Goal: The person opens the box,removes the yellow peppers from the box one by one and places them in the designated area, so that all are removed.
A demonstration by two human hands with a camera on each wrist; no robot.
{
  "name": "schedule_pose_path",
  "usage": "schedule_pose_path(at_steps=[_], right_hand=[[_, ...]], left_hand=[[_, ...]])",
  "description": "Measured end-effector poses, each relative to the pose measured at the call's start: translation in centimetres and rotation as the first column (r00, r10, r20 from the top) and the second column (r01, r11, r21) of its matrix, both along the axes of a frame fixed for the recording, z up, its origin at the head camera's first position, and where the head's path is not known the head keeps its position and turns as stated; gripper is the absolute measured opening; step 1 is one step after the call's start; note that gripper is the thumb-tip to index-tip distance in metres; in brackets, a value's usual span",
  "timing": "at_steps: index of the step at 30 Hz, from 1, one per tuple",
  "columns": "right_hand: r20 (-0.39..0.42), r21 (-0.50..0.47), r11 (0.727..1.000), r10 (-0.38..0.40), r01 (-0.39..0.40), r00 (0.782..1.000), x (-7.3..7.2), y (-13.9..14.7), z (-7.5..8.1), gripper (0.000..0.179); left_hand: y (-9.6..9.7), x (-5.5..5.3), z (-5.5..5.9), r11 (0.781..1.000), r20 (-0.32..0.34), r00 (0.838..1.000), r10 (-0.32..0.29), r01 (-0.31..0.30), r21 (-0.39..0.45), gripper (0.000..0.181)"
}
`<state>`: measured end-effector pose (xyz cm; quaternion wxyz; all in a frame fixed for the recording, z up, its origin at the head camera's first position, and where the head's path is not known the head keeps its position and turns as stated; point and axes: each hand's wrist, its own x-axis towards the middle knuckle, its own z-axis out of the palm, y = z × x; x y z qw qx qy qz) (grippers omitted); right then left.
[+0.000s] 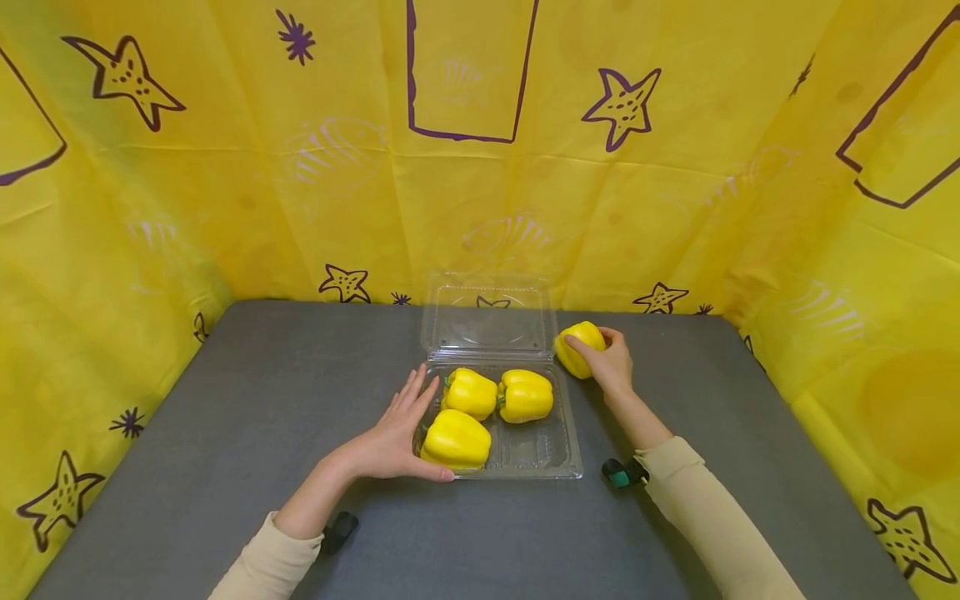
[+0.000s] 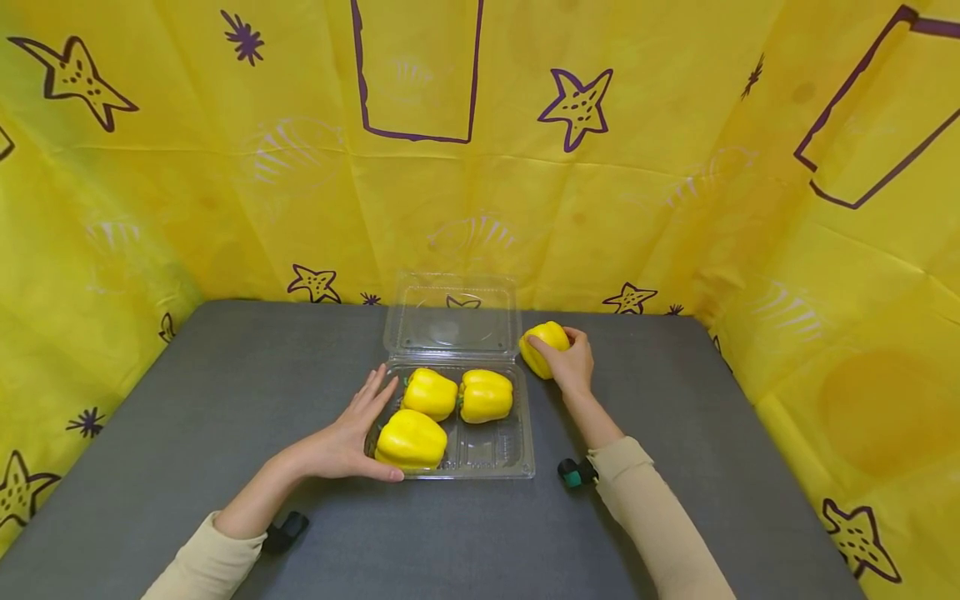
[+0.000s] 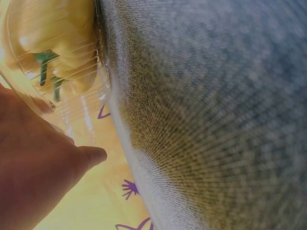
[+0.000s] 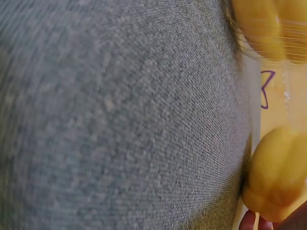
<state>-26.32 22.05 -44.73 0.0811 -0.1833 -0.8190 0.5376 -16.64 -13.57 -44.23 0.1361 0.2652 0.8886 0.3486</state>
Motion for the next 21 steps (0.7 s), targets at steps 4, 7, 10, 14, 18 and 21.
schedule_pose_path(at_steps=[4, 7, 10, 14, 18, 21], right_hand=[[0.012, 0.003, 1.000, 0.001, -0.001, 1.000, 0.00, -0.13, -0.06, 0.079], [0.021, 0.005, 1.000, 0.008, -0.009, 1.000, 0.07, -0.16, -0.12, 0.080], [0.027, 0.003, 1.000, 0.023, -0.023, 0.999, 0.21, -0.15, -0.20, 0.081], [0.036, -0.004, 0.999, 0.043, -0.043, 0.998, 0.42, -0.08, -0.30, 0.083], [0.052, -0.015, 0.998, 0.061, -0.060, 0.997, 0.50, 0.07, -0.29, 0.086], [0.062, -0.017, 0.997, 0.074, -0.073, 0.995, 0.56, 0.21, -0.24, 0.089]], left_hand=[[0.04, 0.00, 0.07, 1.000, 0.005, 1.000, 0.000, 0.000, 0.003, 0.130], [0.04, -0.02, 0.07, 1.000, 0.006, 1.000, 0.000, 0.000, 0.003, 0.130], [0.04, -0.03, 0.06, 1.000, 0.006, 1.000, 0.002, -0.002, 0.003, 0.129], [0.04, -0.04, 0.06, 1.000, 0.004, 1.000, 0.002, -0.002, 0.004, 0.129], [0.05, -0.01, 0.08, 1.000, 0.005, 1.000, 0.001, -0.001, 0.005, 0.128], [0.07, 0.02, 0.16, 1.000, 0.009, 1.000, 0.003, -0.003, 0.005, 0.128]])
